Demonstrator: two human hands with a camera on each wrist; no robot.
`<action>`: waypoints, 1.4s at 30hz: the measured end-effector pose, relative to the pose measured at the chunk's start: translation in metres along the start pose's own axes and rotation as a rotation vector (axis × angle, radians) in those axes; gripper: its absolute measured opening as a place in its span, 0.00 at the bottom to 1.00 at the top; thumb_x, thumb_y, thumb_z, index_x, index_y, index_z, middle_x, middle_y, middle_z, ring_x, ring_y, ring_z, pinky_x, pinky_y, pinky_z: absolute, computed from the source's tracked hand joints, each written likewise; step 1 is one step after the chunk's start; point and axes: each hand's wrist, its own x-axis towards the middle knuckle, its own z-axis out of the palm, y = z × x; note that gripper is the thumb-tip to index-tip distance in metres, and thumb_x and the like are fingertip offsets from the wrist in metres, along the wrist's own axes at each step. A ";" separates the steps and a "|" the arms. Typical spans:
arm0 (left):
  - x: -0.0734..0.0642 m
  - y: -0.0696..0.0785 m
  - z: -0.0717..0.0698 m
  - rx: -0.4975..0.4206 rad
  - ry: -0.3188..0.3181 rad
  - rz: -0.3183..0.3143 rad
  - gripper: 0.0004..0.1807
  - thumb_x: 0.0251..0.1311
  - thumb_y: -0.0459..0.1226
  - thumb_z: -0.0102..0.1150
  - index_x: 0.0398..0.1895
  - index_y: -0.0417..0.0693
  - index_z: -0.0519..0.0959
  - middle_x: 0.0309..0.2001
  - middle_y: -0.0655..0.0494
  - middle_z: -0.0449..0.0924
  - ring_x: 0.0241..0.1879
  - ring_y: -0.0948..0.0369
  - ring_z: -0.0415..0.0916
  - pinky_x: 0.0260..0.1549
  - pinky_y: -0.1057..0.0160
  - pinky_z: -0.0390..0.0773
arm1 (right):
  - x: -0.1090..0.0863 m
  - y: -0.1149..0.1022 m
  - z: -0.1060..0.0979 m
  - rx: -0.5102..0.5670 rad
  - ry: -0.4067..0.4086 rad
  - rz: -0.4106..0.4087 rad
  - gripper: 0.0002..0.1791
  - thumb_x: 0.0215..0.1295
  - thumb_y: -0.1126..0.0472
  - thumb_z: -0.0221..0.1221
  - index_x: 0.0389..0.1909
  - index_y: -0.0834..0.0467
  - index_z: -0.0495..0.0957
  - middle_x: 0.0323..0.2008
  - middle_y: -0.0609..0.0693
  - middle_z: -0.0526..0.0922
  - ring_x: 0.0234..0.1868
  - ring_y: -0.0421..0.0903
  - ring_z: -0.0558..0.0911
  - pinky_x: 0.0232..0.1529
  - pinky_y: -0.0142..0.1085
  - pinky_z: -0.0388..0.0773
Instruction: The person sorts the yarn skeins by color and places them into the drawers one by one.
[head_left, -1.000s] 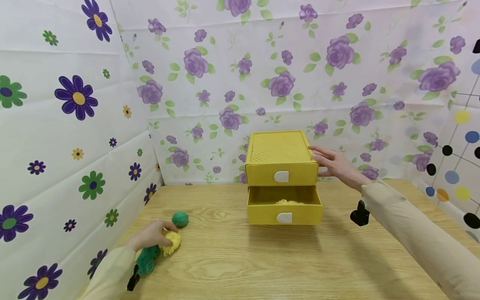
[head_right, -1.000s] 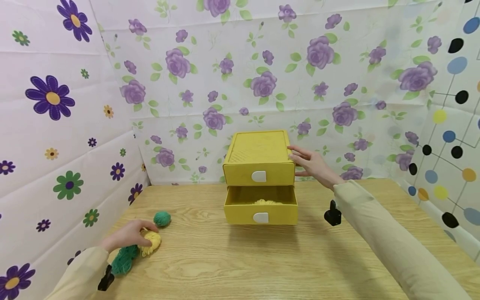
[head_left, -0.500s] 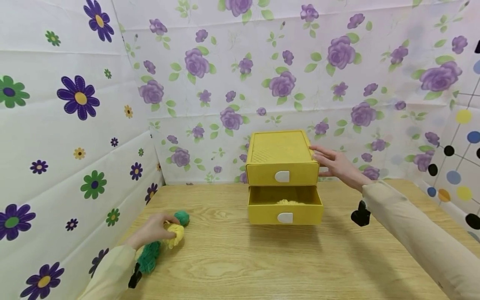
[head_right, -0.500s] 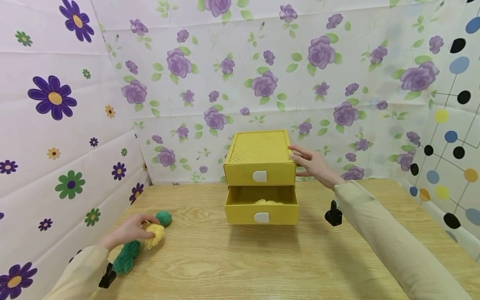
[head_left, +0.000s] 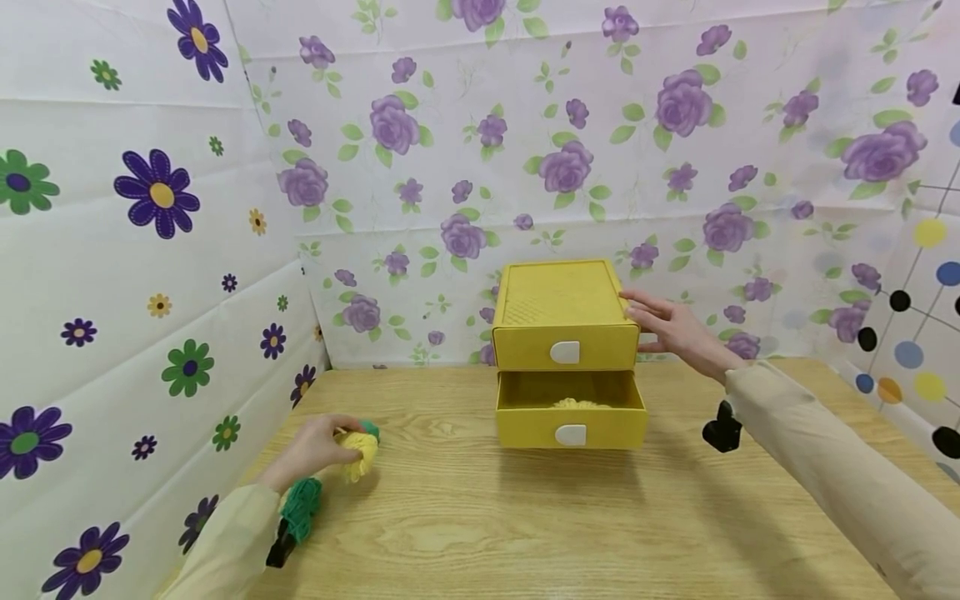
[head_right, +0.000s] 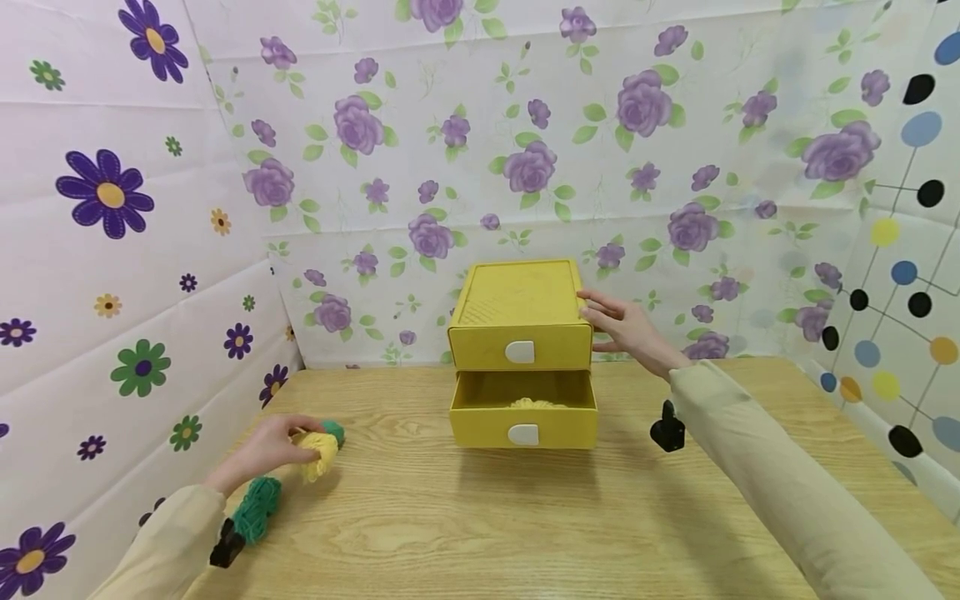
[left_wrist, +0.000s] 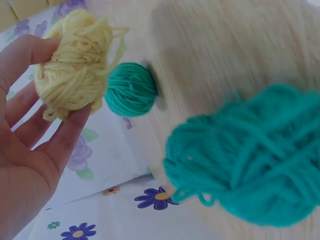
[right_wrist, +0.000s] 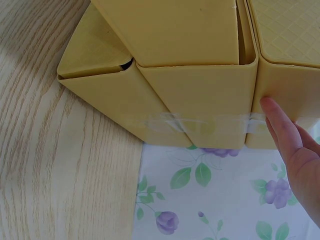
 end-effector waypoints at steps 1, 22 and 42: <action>0.000 0.002 0.000 -0.006 0.009 -0.010 0.15 0.43 0.33 0.68 0.38 0.40 0.80 0.40 0.49 0.77 0.39 0.53 0.73 0.36 0.53 0.74 | 0.000 0.000 0.000 0.001 0.000 -0.001 0.32 0.68 0.50 0.48 0.69 0.52 0.51 0.63 0.59 0.58 0.52 0.54 0.72 0.46 0.50 0.71; 0.019 0.029 0.002 -0.078 0.225 -0.108 0.18 0.46 0.34 0.67 0.42 0.38 0.79 0.36 0.49 0.79 0.31 0.57 0.74 0.26 0.63 0.75 | 0.000 0.001 0.000 -0.008 -0.003 -0.007 0.32 0.67 0.49 0.49 0.69 0.52 0.52 0.63 0.58 0.59 0.53 0.53 0.70 0.47 0.52 0.69; 0.041 0.058 0.008 -0.086 0.348 -0.053 0.19 0.47 0.34 0.67 0.44 0.37 0.79 0.40 0.44 0.78 0.36 0.52 0.76 0.27 0.61 0.77 | 0.000 0.001 -0.001 0.006 -0.005 -0.008 0.32 0.67 0.49 0.49 0.69 0.52 0.52 0.63 0.58 0.59 0.54 0.53 0.69 0.46 0.51 0.70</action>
